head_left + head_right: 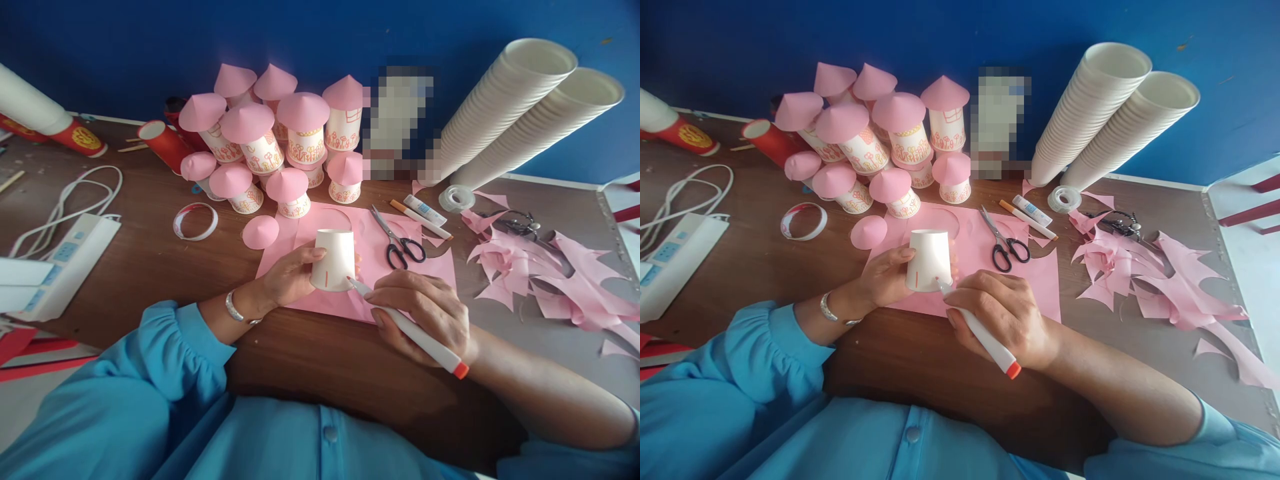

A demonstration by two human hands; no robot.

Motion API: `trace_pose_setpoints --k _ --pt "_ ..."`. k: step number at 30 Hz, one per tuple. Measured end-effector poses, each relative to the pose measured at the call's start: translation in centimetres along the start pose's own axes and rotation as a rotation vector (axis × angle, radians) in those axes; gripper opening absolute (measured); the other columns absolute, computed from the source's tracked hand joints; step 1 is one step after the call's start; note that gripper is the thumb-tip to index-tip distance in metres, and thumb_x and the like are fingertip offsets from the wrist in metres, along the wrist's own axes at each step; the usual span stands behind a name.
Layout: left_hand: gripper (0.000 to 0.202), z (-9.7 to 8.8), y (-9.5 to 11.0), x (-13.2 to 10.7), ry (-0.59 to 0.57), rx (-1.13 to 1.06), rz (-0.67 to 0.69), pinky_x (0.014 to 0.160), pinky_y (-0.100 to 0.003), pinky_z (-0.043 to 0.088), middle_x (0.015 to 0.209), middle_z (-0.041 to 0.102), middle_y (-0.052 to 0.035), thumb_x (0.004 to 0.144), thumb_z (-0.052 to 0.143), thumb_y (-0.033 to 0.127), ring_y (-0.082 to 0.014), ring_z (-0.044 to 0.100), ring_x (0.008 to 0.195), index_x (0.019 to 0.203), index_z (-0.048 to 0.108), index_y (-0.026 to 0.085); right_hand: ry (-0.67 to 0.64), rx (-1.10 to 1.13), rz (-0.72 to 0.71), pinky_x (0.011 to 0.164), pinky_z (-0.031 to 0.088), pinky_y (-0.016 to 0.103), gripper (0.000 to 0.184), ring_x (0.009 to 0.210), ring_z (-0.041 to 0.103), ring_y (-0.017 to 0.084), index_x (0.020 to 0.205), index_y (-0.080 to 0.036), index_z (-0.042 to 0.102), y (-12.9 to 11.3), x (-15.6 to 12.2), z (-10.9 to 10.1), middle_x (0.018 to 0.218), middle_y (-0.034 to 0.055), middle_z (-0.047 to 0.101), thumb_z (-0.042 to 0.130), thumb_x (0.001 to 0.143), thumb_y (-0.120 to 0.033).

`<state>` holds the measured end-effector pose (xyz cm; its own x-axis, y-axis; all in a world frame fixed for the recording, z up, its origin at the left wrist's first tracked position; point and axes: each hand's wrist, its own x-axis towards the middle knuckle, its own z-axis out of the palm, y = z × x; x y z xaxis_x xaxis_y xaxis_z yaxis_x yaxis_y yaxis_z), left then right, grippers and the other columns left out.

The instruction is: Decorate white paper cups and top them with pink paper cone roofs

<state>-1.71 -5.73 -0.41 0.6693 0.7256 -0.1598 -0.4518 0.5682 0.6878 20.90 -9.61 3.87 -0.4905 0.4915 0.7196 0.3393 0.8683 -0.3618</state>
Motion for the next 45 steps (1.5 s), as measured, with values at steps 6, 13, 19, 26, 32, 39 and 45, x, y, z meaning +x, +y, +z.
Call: trace_pose_setpoints --k 6,13,19,26,32,39,45 --pt "0.043 -0.32 -0.18 -0.05 -0.008 -0.009 -0.001 0.106 -0.055 0.049 0.117 0.075 -0.0193 0.087 0.066 0.043 -0.0405 0.065 0.124 0.115 0.070 0.011 0.001 -0.023 -0.005 0.054 0.061 0.027 0.022 0.068 0.071 0.017 0.107 -0.017 0.063 -0.02 -0.05 0.03 0.077 0.0032 0.070 0.061 0.088 -0.005" --pt "0.047 -0.50 -0.34 -0.11 -0.009 -0.025 -0.010 0.104 -0.056 0.050 0.118 0.075 -0.0207 0.086 0.067 0.044 -0.0414 0.065 0.125 0.119 0.069 0.011 0.001 -0.025 -0.005 0.054 0.061 0.028 0.023 0.067 0.071 0.017 0.109 -0.018 0.063 0.01 0.02 -0.02 0.078 0.0032 0.071 0.061 0.089 -0.005" --pt "0.043 -0.48 -0.33 -0.12 -0.031 -0.034 -0.013 0.105 -0.053 0.049 0.116 0.075 -0.0192 0.087 0.068 0.044 -0.0390 0.066 0.120 0.114 0.071 0.011 -0.001 -0.029 -0.006 0.055 0.061 0.028 0.021 0.067 0.071 0.017 0.106 -0.016 0.063 0.00 0.12 0.03 0.078 0.0043 0.071 0.061 0.088 -0.005" --pt "0.046 -0.50 -0.34 -0.14 -0.025 -0.024 -0.017 0.101 -0.047 0.050 0.114 0.075 -0.0178 0.086 0.068 0.045 -0.0348 0.068 0.112 0.117 0.072 0.011 -0.009 -0.038 0.005 0.055 0.061 0.028 0.021 0.068 0.071 0.017 0.107 -0.017 0.062 -0.02 0.00 0.00 0.079 0.0036 0.071 0.060 0.090 -0.006" --pt "0.048 -0.37 -0.28 -0.15 -0.025 -0.021 -0.026 0.100 -0.048 0.050 0.113 0.075 -0.0188 0.085 0.068 0.045 -0.0357 0.068 0.111 0.117 0.071 0.009 -0.010 -0.023 0.001 0.054 0.060 0.028 0.020 0.068 0.071 0.017 0.106 -0.016 0.062 -0.08 0.02 0.08 0.078 0.0045 0.071 0.060 0.090 -0.005" --pt "0.058 -0.23 -0.16 -0.03 -0.058 -0.036 -0.030 0.100 -0.053 0.050 0.113 0.076 -0.0208 0.084 0.068 0.048 -0.0407 0.069 0.115 0.127 0.066 0.009 -0.031 0.052 0.019 0.057 0.060 0.026 0.015 0.067 0.071 0.016 0.101 -0.014 0.062 -0.44 0.16 0.30 0.074 0.0039 0.071 0.059 0.090 -0.005" --pt "0.057 -0.25 -0.22 0.01 -0.054 -0.022 0.000 0.095 -0.051 0.052 0.110 0.076 -0.0197 0.084 0.067 0.048 -0.0390 0.071 0.109 0.127 0.066 0.010 -0.049 0.037 0.029 0.058 0.061 0.025 0.013 0.068 0.072 0.015 0.101 -0.017 0.062 -0.66 0.18 0.30 0.074 0.0019 0.071 0.057 0.092 -0.008"
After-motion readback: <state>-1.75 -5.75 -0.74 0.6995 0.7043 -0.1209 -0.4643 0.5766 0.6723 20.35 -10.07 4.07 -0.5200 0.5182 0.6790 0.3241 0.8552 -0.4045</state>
